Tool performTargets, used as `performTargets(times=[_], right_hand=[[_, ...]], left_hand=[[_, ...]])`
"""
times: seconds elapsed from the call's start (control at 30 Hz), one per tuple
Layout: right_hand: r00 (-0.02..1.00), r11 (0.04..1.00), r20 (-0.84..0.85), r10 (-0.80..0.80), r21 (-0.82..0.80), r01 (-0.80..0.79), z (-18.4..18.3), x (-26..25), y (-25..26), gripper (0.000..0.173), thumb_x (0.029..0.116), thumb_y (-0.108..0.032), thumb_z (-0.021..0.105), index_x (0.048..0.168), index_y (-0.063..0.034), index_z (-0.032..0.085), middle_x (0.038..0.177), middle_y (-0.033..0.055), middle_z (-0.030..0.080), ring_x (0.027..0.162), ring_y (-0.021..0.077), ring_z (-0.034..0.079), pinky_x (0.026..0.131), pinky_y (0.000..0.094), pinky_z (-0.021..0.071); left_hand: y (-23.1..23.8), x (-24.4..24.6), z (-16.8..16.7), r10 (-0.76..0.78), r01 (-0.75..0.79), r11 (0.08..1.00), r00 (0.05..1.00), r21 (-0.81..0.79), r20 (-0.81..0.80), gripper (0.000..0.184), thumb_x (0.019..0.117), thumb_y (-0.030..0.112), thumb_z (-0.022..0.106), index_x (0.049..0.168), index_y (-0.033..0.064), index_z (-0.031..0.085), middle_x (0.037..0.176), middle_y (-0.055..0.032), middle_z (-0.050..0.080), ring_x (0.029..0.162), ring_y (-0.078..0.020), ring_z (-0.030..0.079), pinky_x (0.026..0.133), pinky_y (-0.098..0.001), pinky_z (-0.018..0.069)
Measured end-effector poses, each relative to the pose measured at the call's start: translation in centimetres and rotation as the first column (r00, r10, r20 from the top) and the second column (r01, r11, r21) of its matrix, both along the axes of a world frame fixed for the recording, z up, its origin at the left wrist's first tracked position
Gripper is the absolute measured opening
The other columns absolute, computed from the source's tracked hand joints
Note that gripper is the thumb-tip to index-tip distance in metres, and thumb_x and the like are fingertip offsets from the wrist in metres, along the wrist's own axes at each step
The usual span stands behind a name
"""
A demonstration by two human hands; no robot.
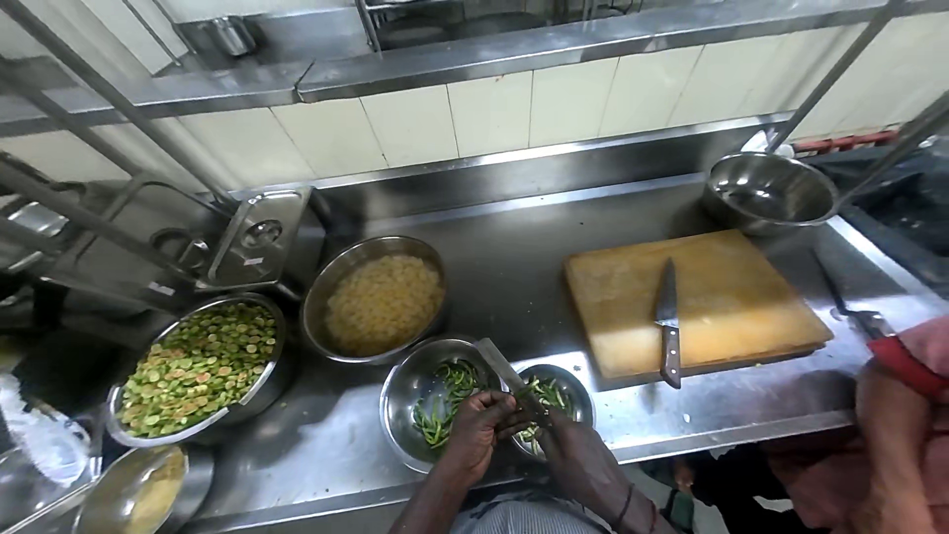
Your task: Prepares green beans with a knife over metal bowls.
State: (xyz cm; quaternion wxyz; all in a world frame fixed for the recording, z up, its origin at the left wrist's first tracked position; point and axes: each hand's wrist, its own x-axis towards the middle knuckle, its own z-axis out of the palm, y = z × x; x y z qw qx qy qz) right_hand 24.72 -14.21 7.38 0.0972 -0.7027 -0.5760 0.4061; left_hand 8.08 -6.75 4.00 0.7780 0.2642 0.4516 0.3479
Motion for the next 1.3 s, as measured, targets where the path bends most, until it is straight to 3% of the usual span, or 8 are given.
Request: performTargets(times=[0.27,0.67,0.77,0.87,1.0,1.13,1.3], right_hand=[[0.994,0.992,0.026,0.110,-0.072,-0.108,0.5,0.2,0.4,0.036,0.1080,-0.031,0.043,0.126,-0.0037,0.059,0.099,0.0186,0.068,0.097,0.0360,0.069,0.088,0.0534,0.0536],[0.990,0.989,0.011,0.143,-0.050,-0.142,-0.9,0.1,0.1,0.034,0.1069,-0.030,0.043,0.121,-0.0039,0.062,0.098,0.0178,0.069,0.097,0.0348,0.069,0.088,0.0534,0.0536],[0.999,0.998,-0.002,0.043,-0.043,-0.043,-0.7,0.2,0.0,0.036,0.1081,-0.030,0.043,0.125,-0.0034,0.062,0.099,0.0184,0.069,0.096,0.0350,0.069,0.089,0.0534,0.0530],[0.985,0.983,-0.053,-0.162,0.082,0.166,-1.4,1.3,-0.3,0.039,0.1073,-0.030,0.047,0.130,-0.0024,0.061,0.091,0.0156,0.068,0.085,0.0318,0.069,0.082,0.0513,0.0546],[0.940,0.948,-0.195,-0.279,0.099,0.302,-2.7,3.1,-0.2,0.054,0.1013,-0.049,0.057,0.141,-0.0127,0.057,0.088,0.0075,0.068,0.074,0.0227,0.067,0.071,0.0469,0.0574],[0.870,0.944,-0.390,-0.303,0.002,0.330,-3.0,2.5,0.0,0.052,0.0941,-0.056,0.065,0.117,-0.0100,0.066,0.080,0.0032,0.064,0.062,0.0165,0.060,0.060,0.0381,0.0529],[0.676,0.914,-0.630,-0.381,-0.146,0.380,-3.9,1.7,0.1,0.037,0.1054,-0.042,0.052,0.095,-0.0076,0.063,0.064,0.0009,0.052,0.047,0.0125,0.046,0.046,0.0308,0.0438]], left_hand=[[-0.5,-0.1,-0.4,-0.089,0.090,0.996,0.994,0.015,-0.069,0.008,0.0981,0.000,0.063,0.094,-0.0068,0.063,0.086,-0.0175,0.072,0.078,-0.0267,0.074,0.078,-0.0421,0.0638],[-0.7,1.0,-0.7,-0.168,0.183,0.981,0.966,0.063,-0.197,0.028,0.0843,0.000,0.079,0.106,-0.0065,0.064,0.090,-0.0150,0.071,0.078,-0.0220,0.071,0.075,-0.0370,0.0618],[-0.4,0.8,-0.4,-0.178,0.209,0.971,0.957,0.119,-0.229,0.013,0.0911,0.001,0.073,0.098,-0.0058,0.066,0.085,-0.0130,0.071,0.075,-0.0205,0.071,0.075,-0.0355,0.0626],[-0.1,0.5,0.2,-0.176,0.214,0.966,0.955,0.144,-0.238,0.009,0.0986,0.001,0.064,0.101,-0.0066,0.067,0.091,-0.0154,0.074,0.078,-0.0212,0.073,0.077,-0.0341,0.0621],[0.0,0.1,0.5,-0.161,0.202,0.965,0.960,0.166,-0.231,0.010,0.1003,0.001,0.061,0.102,-0.0069,0.067,0.094,-0.0167,0.074,0.078,-0.0219,0.073,0.077,-0.0338,0.0617],[-0.6,0.9,0.8,-0.233,0.309,0.911,0.932,0.274,-0.277,0.008,0.0974,0.004,0.065,0.100,-0.0040,0.068,0.087,-0.0090,0.072,0.074,-0.0156,0.070,0.074,-0.0306,0.0612],[-1.2,1.9,0.7,-0.325,0.485,0.787,0.851,0.382,-0.411,0.020,0.1012,0.021,0.065,0.102,0.0017,0.072,0.087,-0.0033,0.070,0.075,-0.0103,0.067,0.074,-0.0284,0.0585]])
